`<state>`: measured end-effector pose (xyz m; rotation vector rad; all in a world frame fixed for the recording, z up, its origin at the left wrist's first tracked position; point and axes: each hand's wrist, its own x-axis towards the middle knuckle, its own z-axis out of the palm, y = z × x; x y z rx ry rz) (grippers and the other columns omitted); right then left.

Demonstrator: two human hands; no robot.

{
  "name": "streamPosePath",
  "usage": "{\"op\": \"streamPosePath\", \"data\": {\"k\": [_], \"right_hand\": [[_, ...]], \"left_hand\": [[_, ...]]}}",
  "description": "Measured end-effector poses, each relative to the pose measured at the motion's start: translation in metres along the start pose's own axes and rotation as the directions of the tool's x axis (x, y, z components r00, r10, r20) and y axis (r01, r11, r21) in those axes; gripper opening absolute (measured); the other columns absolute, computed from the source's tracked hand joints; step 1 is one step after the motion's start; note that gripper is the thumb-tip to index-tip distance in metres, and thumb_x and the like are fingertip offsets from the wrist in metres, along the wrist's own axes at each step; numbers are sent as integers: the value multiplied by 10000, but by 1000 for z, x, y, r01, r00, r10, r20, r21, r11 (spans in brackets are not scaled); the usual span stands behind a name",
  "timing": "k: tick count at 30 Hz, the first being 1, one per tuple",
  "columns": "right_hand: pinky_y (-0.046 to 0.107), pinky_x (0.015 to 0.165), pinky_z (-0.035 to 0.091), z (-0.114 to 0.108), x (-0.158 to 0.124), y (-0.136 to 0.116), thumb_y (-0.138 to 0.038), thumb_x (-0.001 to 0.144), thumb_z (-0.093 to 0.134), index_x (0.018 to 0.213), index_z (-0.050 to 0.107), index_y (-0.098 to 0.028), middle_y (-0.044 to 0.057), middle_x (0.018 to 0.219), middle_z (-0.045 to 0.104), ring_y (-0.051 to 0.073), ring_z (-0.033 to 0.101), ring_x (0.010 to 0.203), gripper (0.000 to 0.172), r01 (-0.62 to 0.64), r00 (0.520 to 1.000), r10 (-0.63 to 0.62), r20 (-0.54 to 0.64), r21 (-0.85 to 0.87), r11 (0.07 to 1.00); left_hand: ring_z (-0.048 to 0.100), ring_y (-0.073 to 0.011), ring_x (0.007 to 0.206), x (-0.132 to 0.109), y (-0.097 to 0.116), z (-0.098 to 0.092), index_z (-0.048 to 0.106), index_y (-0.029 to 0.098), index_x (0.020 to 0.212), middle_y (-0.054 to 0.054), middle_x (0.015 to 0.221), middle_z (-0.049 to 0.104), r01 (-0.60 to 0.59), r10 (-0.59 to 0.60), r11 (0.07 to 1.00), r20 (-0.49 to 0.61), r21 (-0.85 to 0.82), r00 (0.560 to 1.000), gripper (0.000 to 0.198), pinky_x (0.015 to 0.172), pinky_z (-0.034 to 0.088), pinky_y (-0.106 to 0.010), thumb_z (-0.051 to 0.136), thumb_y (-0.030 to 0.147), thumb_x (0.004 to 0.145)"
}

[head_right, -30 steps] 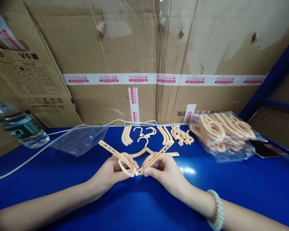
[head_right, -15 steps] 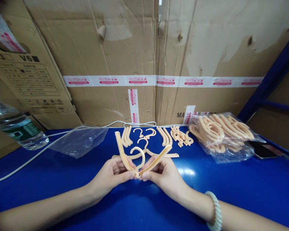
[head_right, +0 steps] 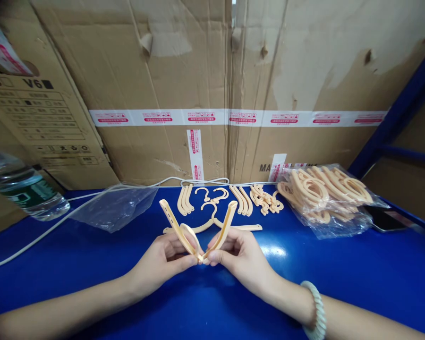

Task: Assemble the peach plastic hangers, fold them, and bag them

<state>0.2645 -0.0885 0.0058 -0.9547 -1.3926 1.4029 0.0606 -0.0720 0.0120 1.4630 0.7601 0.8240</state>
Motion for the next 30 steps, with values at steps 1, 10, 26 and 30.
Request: {"op": "streamPosePath", "data": {"k": [1,10,26,30], "right_hand": [[258,660,573,0,0,0,-288,704,823,795,693,-189,9,690,748,142,702,634,188,4,1000,-4,-4,-3,1000],[275,650,576,7,-3,0,-319,671,846,770,683,-198,10,685,739,164,706,643,226,43,998,-43,-38,-2,999],[256,530,556,-25,7,-31,-365,682,842,807,626,-193,-6,645,697,138,658,545,304,95,995,-97,-19,-89,991],[289,621,538,-69,16,-48,-365,727,811,782,700,-188,30,755,695,165,653,667,216,234,972,-217,87,-411,881]], "left_hand": [[713,-212,850,0,1,0,646,160,836,-56,858,746,-15,15,1000,9,11,1000,131,849,538,-344,736,241,785],[719,-224,844,-3,0,3,651,171,849,-58,865,756,-24,24,1000,-15,2,1000,125,838,548,-365,730,245,787],[691,-182,689,6,18,-20,621,151,735,-39,685,733,52,-77,991,-212,-121,974,259,702,528,-290,838,258,643],[676,-220,745,13,22,-41,613,143,678,-67,713,708,-19,-37,991,-408,-133,912,221,732,535,-346,742,322,701]]}}
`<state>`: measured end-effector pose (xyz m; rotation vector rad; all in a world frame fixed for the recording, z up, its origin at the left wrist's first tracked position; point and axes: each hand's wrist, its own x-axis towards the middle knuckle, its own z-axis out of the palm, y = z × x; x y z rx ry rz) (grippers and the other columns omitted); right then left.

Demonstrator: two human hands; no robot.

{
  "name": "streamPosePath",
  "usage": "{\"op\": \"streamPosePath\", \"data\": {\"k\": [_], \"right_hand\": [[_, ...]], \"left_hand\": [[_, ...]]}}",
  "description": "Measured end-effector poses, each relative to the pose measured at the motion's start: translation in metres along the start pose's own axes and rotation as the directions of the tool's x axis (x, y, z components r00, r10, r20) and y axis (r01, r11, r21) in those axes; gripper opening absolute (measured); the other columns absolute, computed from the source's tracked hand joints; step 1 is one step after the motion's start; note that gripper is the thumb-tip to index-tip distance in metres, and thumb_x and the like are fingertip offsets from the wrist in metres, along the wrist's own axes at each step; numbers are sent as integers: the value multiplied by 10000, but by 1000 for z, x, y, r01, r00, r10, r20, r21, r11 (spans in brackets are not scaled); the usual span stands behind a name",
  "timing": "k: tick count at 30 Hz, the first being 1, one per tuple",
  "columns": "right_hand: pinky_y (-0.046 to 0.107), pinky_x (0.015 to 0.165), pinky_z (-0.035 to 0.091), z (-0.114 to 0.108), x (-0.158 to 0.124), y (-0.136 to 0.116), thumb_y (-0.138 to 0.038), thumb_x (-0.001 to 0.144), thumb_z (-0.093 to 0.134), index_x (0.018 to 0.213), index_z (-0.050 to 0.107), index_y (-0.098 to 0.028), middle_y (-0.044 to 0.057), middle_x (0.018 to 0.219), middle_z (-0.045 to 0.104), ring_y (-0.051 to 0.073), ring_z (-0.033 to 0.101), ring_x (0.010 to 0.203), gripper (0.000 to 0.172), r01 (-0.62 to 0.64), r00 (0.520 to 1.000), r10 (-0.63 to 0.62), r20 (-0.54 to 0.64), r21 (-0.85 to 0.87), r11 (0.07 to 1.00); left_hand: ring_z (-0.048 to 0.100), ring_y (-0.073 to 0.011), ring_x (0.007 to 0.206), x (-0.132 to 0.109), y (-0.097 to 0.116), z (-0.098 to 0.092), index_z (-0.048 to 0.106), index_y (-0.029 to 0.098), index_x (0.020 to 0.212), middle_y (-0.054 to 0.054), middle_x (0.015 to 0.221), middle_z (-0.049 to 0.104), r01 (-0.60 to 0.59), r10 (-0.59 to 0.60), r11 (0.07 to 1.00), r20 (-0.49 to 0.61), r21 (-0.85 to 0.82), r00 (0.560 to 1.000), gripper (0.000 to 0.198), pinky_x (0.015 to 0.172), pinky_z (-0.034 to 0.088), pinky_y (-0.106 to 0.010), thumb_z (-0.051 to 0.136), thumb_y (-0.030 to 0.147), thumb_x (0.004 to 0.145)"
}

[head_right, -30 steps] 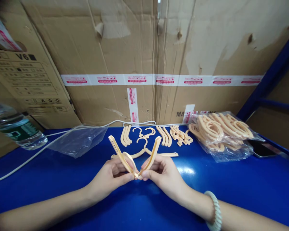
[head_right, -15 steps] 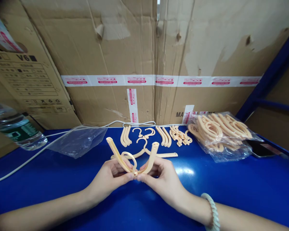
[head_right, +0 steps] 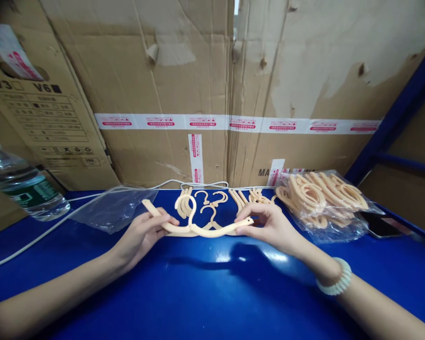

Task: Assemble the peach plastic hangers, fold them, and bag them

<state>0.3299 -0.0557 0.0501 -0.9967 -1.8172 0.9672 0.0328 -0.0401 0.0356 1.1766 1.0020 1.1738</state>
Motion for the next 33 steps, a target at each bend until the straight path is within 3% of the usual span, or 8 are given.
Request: {"op": "streamPosePath", "data": {"k": [5,7,10,13,18,22,26,33], "right_hand": [[365,814,499,-20,4,8,-396,773,770,797,720,-202,74,897,685,243,641,920,202,200,965,-107,238,-411,889],[380,845,481,-15,3,9,-411,784,759,837,724,-211,83,942,675,254,620,966,210,240,945,-85,316,-494,835],[388,812,464,-5,1,8,-384,805,743,846,720,-202,86,891,673,263,602,936,187,257,922,-19,386,-574,777],[359,734,444,0,0,9,-295,821,723,761,690,-198,64,779,670,238,595,828,118,246,920,21,391,-620,745],[324,686,424,-2,1,14,-254,847,677,734,648,-187,54,743,651,215,578,777,134,229,939,15,344,-656,719],[300,669,430,-3,-2,16,-220,814,692,851,644,-167,62,813,640,205,579,770,81,169,964,32,263,-705,689],[292,647,433,-2,-4,14,-243,803,702,1137,612,-146,47,797,621,192,589,703,360,81,976,99,196,-742,665],[292,636,397,4,-2,12,-278,825,672,879,650,-180,19,674,608,204,591,689,114,75,972,129,198,-778,623]], "left_hand": [[630,-219,897,8,-7,-10,581,189,777,-37,876,695,-171,189,980,-215,102,958,127,843,468,-350,653,292,760],[608,-217,948,5,-8,-9,602,201,820,-23,915,680,-249,292,942,-187,225,938,111,892,427,-339,680,235,749],[609,-215,873,-5,-7,-5,622,202,829,-27,866,667,-449,438,700,163,555,884,50,828,421,-335,641,178,789],[612,-218,823,-12,-8,-2,613,201,829,-37,852,682,-679,382,332,565,654,731,37,789,413,-348,631,175,810],[625,-220,874,-9,-19,-4,609,201,835,-42,888,707,-785,370,49,719,618,588,138,839,416,-379,518,133,914],[622,-241,913,-5,-25,-8,598,179,964,-63,969,698,-742,438,20,661,671,610,126,818,451,-399,497,112,932],[604,-280,1008,-3,-27,-11,571,172,1107,-89,1077,686,-680,378,55,615,731,692,182,843,477,-440,561,165,925],[581,-278,977,1,-25,-10,598,183,1116,-91,1063,648,-661,305,29,623,750,720,177,796,487,-439,529,175,953]]}}
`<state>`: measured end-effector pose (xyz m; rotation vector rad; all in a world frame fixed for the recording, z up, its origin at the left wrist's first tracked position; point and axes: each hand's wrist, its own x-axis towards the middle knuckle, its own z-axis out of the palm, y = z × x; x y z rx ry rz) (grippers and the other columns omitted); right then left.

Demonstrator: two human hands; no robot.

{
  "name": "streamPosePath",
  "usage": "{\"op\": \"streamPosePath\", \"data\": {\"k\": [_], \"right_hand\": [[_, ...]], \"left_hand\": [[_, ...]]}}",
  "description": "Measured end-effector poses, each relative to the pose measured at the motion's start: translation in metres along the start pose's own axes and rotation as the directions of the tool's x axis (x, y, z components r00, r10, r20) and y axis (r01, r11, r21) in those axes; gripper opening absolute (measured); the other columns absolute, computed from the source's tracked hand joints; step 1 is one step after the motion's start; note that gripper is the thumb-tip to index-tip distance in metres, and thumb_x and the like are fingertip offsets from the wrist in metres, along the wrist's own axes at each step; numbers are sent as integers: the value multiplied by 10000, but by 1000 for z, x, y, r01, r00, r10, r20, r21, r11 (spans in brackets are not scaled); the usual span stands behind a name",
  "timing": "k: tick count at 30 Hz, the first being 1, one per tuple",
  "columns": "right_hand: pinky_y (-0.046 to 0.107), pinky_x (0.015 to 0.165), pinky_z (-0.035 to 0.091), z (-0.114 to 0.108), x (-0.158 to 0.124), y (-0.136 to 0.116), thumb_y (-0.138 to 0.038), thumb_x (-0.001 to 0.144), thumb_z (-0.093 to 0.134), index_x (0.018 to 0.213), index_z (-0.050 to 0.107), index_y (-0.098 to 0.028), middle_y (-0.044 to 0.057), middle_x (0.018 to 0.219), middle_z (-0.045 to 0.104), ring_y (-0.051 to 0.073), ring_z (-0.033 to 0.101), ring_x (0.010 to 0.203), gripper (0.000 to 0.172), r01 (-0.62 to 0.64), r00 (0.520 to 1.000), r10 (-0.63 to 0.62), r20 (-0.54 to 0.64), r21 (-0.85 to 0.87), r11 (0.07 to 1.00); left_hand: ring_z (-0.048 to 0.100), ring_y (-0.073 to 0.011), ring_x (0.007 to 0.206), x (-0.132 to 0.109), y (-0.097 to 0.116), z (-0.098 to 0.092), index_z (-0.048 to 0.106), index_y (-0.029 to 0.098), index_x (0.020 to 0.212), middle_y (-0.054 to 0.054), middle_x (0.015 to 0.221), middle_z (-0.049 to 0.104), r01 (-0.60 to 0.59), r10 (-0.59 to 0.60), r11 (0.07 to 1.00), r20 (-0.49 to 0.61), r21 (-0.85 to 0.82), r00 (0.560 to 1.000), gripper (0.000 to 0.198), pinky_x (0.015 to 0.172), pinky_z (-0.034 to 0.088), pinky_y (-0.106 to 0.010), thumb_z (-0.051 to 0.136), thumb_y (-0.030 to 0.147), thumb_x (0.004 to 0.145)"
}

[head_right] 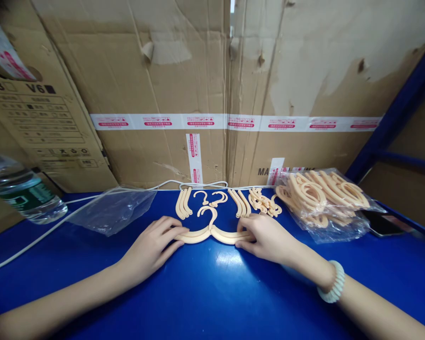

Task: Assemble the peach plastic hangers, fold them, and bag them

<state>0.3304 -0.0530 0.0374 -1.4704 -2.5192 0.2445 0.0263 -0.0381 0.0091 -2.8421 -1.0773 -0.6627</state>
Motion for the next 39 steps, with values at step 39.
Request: {"op": "streamPosePath", "data": {"k": [39], "right_hand": [[284,642,437,-2,-2,11,-133,783,636,1082,605,-178,-7,707,573,178,574,671,304,36,999,-35,-34,31,999]], "left_hand": [[593,-277,921,3,-2,-3,538,203,946,-66,965,642,172,-173,980,-1,-98,985,112,781,452,-439,553,212,836]]}}
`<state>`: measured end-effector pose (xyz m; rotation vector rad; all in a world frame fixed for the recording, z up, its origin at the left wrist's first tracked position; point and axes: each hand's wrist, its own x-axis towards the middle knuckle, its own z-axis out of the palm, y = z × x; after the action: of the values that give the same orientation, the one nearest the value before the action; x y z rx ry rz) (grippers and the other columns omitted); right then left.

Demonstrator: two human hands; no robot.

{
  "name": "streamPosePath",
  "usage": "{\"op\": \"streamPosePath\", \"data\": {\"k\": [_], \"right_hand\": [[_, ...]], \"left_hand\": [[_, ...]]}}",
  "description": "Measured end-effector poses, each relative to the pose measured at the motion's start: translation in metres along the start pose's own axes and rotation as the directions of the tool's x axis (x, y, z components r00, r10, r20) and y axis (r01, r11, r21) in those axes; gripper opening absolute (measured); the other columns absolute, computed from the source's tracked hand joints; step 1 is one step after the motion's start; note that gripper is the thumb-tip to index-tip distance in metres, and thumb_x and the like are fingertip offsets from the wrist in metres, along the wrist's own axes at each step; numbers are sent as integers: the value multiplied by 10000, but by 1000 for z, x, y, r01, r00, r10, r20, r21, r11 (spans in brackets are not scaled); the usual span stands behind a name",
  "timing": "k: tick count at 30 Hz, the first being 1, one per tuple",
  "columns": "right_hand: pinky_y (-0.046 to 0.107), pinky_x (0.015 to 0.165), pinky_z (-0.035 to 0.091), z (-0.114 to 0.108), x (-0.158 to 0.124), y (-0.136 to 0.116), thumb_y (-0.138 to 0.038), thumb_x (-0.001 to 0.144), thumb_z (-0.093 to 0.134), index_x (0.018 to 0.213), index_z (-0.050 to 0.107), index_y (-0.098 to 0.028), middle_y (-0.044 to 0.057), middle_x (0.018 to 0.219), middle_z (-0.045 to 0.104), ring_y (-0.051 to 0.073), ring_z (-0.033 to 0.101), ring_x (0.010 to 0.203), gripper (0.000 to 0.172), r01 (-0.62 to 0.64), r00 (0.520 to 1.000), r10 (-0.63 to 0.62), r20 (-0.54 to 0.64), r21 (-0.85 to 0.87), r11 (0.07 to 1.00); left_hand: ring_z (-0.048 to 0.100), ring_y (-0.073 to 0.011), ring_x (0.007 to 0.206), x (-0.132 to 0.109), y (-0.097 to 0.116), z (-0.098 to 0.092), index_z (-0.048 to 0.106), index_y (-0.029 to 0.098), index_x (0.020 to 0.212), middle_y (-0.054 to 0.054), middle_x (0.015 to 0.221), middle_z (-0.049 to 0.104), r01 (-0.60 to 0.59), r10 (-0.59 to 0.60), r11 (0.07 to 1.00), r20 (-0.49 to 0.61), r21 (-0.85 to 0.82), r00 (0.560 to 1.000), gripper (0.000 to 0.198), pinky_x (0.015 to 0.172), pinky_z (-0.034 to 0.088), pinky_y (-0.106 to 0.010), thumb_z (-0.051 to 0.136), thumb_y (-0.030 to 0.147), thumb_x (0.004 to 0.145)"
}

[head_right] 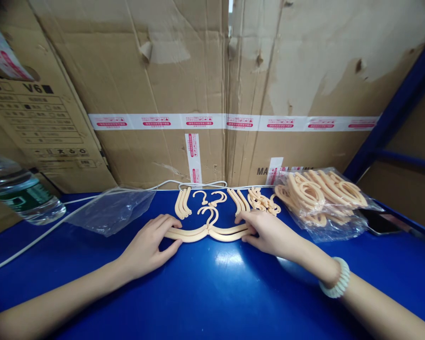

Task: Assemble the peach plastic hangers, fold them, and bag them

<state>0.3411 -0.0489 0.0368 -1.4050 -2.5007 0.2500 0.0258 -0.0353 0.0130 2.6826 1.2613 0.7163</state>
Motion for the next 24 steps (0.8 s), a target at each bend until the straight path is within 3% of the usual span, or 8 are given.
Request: {"op": "streamPosePath", "data": {"k": [8,16,24], "right_hand": [[247,594,404,7,-1,-18,-144,861,579,898,598,-196,0,725,611,152,573,639,67,22,999,-24,45,44,999],[266,677,465,20,1,-13,-132,897,488,887,597,-197,58,874,695,178,646,784,128,95,992,-92,-83,28,995],[265,660,468,24,0,-13,-133,899,477,919,591,-198,62,872,697,177,648,771,133,139,982,-137,-130,4,990]], "left_hand": [[586,-275,916,0,-1,1,538,195,935,-68,959,633,1,-1,1000,-19,-23,1000,103,786,455,-447,551,191,832],[585,-277,912,0,-3,1,529,199,938,-72,958,636,3,-4,1000,-41,-31,999,92,790,460,-454,532,186,847],[588,-276,943,0,-1,2,529,205,953,-73,981,641,-36,34,998,-50,-45,998,123,819,459,-460,528,165,836]]}}
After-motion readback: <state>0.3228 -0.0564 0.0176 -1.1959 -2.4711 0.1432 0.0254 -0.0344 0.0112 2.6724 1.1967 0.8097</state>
